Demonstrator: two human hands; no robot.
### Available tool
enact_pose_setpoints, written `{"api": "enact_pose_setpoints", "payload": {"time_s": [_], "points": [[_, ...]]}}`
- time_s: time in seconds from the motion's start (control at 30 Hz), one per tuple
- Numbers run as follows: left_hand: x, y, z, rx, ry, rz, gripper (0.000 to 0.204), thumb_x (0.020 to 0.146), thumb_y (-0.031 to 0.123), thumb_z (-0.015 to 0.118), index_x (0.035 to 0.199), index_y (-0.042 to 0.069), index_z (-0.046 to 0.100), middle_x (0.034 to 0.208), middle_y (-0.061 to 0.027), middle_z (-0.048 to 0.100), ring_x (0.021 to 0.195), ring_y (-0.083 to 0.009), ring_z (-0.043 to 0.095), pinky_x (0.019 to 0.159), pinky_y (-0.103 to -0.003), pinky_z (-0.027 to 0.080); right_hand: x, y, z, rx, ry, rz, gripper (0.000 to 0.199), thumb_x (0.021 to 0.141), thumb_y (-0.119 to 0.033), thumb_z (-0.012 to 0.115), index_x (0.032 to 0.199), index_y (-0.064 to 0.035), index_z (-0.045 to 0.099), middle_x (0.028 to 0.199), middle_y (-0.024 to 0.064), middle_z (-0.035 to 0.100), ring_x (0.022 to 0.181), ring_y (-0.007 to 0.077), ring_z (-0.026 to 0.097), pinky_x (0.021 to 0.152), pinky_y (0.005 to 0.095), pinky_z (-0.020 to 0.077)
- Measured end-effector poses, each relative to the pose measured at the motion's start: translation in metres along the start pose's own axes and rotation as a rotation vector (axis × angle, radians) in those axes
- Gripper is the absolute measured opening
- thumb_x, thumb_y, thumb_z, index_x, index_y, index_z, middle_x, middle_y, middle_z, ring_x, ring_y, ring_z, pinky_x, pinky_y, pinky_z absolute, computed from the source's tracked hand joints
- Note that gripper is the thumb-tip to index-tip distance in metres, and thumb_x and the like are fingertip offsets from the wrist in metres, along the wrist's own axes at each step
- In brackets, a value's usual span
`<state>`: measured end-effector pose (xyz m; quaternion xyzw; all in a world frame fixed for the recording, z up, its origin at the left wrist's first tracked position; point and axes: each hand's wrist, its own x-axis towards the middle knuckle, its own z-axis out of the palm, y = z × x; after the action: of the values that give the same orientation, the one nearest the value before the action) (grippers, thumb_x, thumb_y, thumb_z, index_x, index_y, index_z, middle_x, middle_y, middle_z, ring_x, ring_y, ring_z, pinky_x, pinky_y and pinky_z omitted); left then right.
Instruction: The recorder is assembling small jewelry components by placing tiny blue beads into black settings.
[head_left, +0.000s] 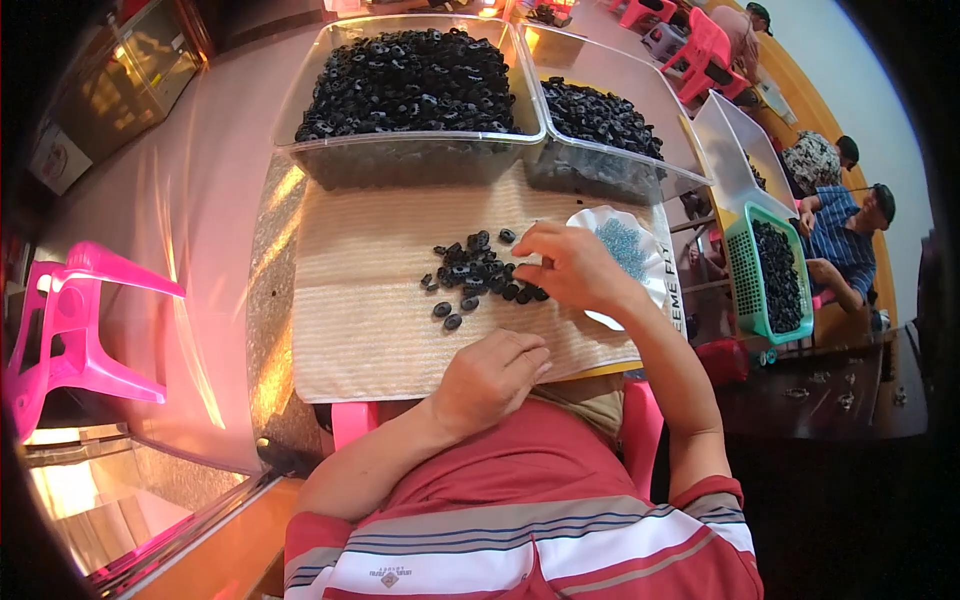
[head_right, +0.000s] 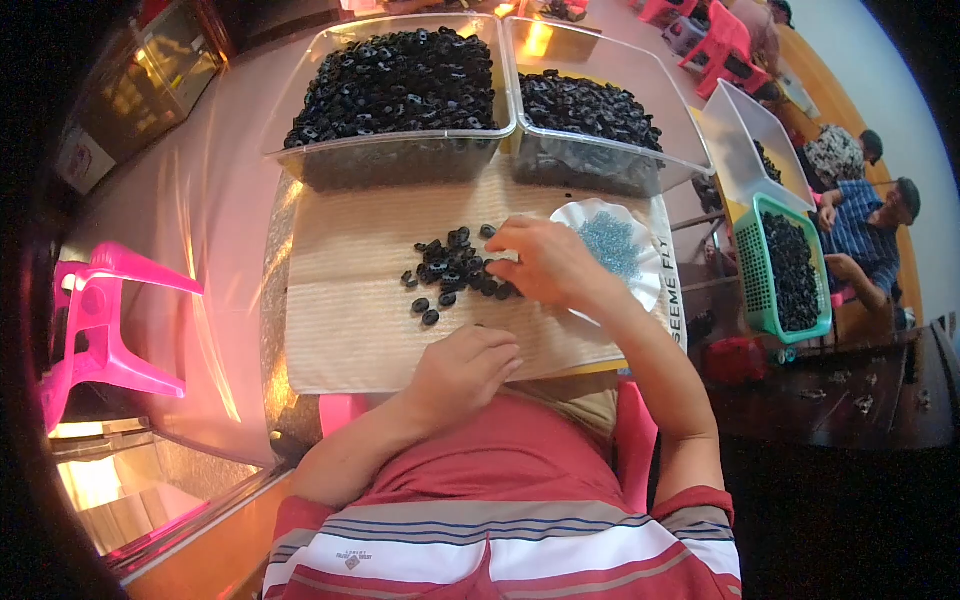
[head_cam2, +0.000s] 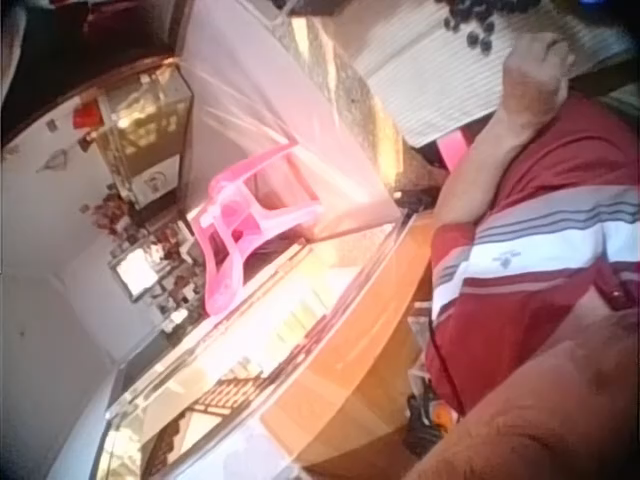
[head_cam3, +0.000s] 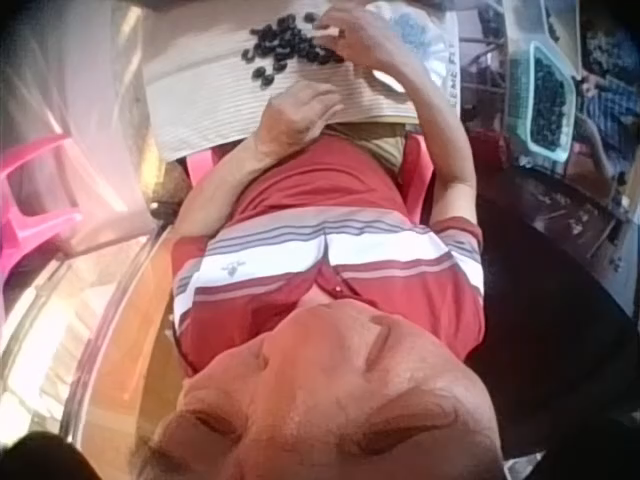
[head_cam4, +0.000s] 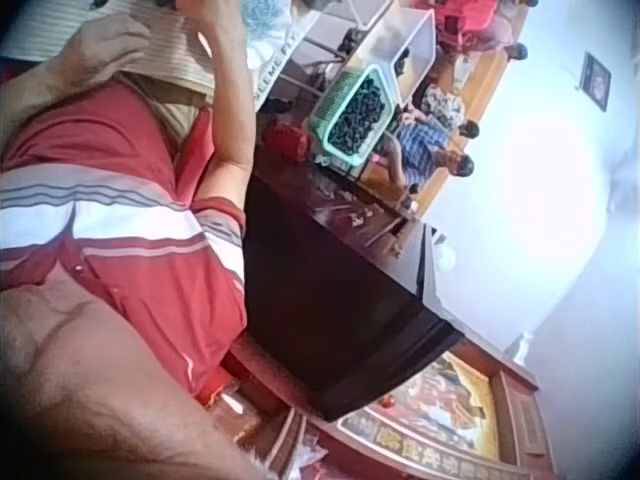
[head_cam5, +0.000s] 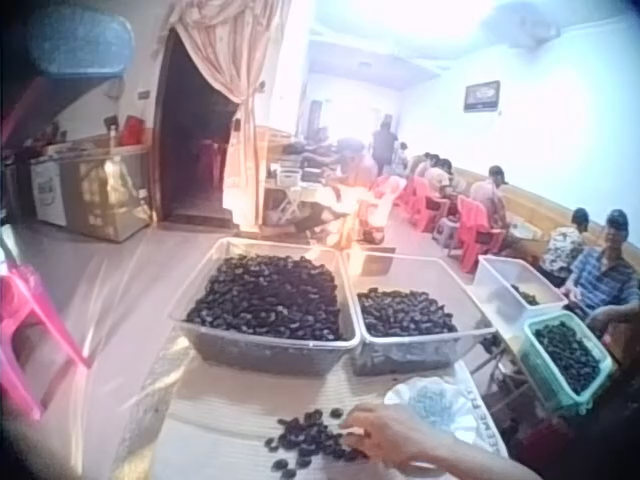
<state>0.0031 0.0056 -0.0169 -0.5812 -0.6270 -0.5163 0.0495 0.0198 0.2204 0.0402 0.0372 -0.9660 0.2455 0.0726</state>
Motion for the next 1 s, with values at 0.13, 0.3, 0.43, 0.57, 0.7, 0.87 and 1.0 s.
{"api": "enact_pose_setpoints", "payload": {"time_s": [0.13,0.3,0.43,0.57,0.7,0.87,1.0], "points": [[-0.001,0.007,0.002,-0.029,-0.025,0.021,0.017,0.083,0.008,0.075,0.096,0.000,0.069,0.098,-0.0126,0.069,0.084,-0.0285,0.068,0.071,-0.037,0.057,-0.001,-0.005,0.012,-0.070,-0.027,0.093,0.022,0.088,-0.016,0.074,0.106,-0.0041,0.073,0.108,0.0128,0.069,0.091,0.0350,0.069,0.078,0.0419,0.0548],[-0.004,0.009,0.002,-0.035,-0.050,0.029,0.015,0.083,0.008,0.075,0.094,0.001,0.068,0.096,-0.0115,0.068,0.083,-0.0276,0.068,0.070,-0.036,0.056,0.014,0.006,0.020,-0.176,0.067,0.132,0.025,0.090,-0.016,0.070,0.113,-0.0057,0.070,0.114,0.0131,0.068,0.098,0.0382,0.068,0.084,0.0461,0.0539],[-0.003,0.009,0.002,-0.032,-0.029,0.051,0.015,0.083,0.008,0.075,0.093,0.001,0.068,0.097,-0.0112,0.068,0.083,-0.0272,0.068,0.070,-0.036,0.056,0.025,0.013,0.024,-0.220,-0.077,0.198,0.022,0.091,-0.017,0.065,0.109,-0.0056,0.070,0.114,0.0135,0.068,0.102,0.0379,0.067,0.085,0.0485,0.0534],[-0.002,0.007,0.000,-0.049,-0.057,-0.012,0.015,0.083,0.009,0.076,0.095,0.002,0.069,0.098,-0.0112,0.070,0.086,-0.0286,0.069,0.073,-0.037,0.057,0.026,0.017,0.028,-0.199,-0.087,0.220,0.021,0.090,-0.018,0.065,0.103,-0.0032,0.070,0.107,0.0152,0.070,0.100,0.0386,0.067,0.084,0.0493,0.0532],[0.001,0.004,-0.002,-0.040,0.071,-0.123,0.019,0.084,0.010,0.077,0.100,0.002,0.071,0.101,-0.0124,0.071,0.089,-0.0287,0.070,0.077,-0.035,0.058,0.010,0.017,0.027,-0.039,0.068,0.122,0.019,0.092,-0.013,0.068,0.106,-0.0010,0.071,0.098,0.0160,0.071,0.089,0.0336,0.069,0.078,0.0427,0.0544],[0.006,0.007,-0.008,-0.378,0.308,-0.608,0.026,0.091,0.008,0.076,0.114,0.000,0.070,0.103,-0.0106,0.071,0.089,-0.0167,0.069,0.077,-0.029,0.056,-0.028,-0.018,0.016,0.806,0.111,0.280,0.021,0.098,-0.009,0.068,0.112,0.0067,0.069,0.096,0.0065,0.071,0.072,0.0101,0.067,0.066,0.0253,0.0573],[0.004,0.004,-0.003,-0.600,0.366,-0.628,0.026,0.092,0.008,0.075,0.117,0.000,0.070,0.102,-0.0091,0.070,0.091,-0.0148,0.069,0.077,-0.027,0.055,-0.056,-0.023,0.030,1.099,0.083,0.288,0.018,0.097,-0.005,0.068,0.112,0.0058,0.069,0.094,0.0077,0.071,0.078,0.0132,0.070,0.070,0.0278,0.0594]]}}
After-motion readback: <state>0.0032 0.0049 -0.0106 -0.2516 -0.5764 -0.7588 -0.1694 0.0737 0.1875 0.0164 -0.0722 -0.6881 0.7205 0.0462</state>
